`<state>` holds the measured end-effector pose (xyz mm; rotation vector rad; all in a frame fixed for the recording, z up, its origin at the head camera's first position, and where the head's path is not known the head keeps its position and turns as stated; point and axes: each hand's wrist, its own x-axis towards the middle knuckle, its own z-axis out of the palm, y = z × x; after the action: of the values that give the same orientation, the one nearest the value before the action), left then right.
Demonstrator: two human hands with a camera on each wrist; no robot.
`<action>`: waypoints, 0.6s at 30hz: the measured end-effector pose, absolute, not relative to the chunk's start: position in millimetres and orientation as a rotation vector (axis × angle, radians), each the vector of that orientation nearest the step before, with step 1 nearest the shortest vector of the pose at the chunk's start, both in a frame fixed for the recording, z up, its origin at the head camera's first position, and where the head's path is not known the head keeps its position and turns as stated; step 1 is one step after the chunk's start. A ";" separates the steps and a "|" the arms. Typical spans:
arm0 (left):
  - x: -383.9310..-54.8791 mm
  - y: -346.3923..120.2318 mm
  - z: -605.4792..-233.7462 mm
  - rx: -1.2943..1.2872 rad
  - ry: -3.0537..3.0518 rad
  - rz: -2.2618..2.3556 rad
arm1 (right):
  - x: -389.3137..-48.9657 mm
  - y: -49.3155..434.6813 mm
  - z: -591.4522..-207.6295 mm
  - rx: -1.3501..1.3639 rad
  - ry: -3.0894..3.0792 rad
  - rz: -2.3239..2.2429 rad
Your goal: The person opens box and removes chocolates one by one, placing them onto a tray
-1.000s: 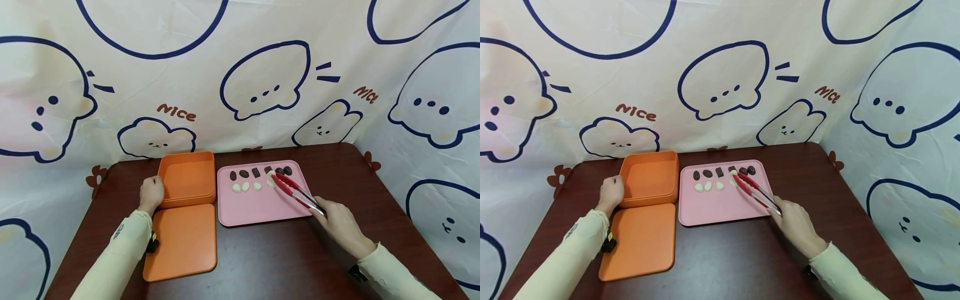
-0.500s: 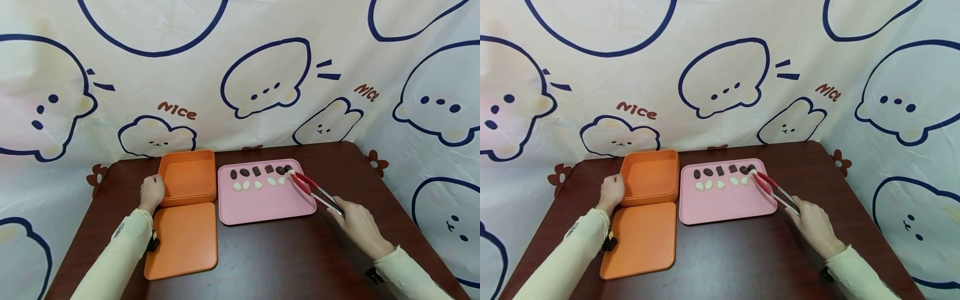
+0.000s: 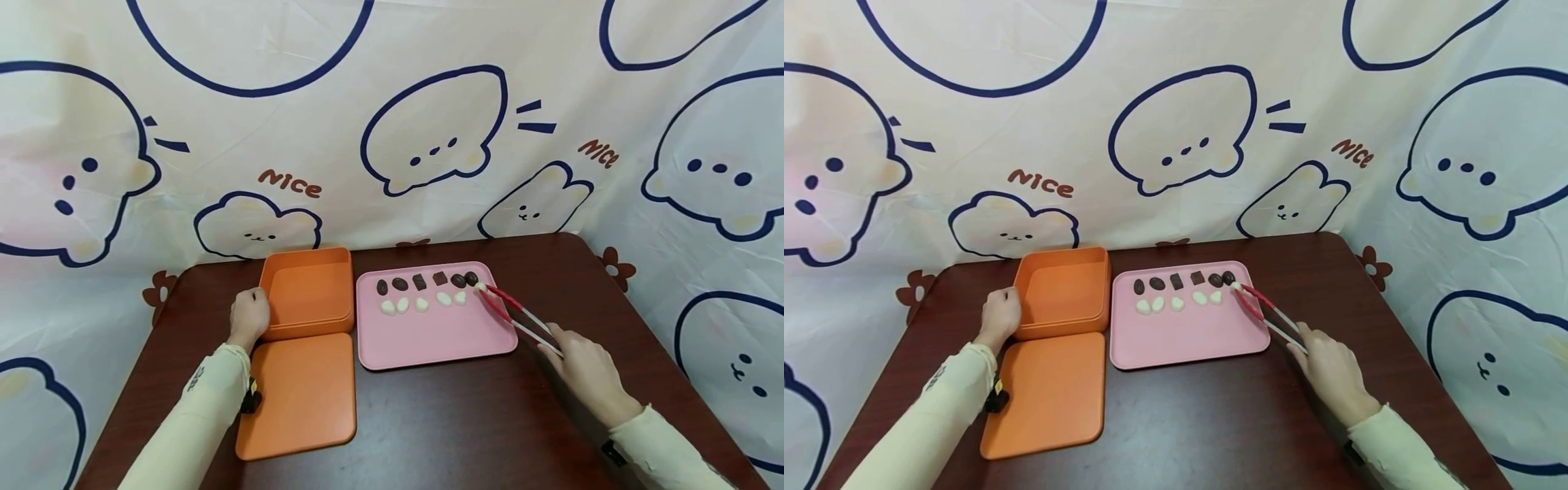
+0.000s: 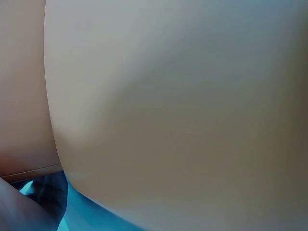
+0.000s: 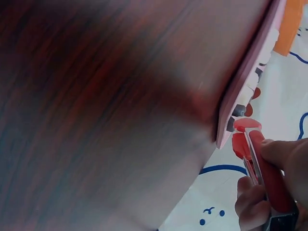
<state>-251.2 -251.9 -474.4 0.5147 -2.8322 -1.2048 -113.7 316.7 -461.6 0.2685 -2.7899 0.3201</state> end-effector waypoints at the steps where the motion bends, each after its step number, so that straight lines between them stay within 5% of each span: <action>1: -251.1 -252.0 -474.5 0.517 -2.836 -1.204 | -113.5 316.2 -463.2 0.285 -2.766 0.297; 18: -251.4 -252.4 -473.8 0.501 -2.849 -1.208 | -103.9 313.5 -452.6 0.262 -2.825 0.317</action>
<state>-251.4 -252.4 -473.8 0.5012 -2.8494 -1.2081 -103.9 313.5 -452.6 0.2618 -2.8248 0.3166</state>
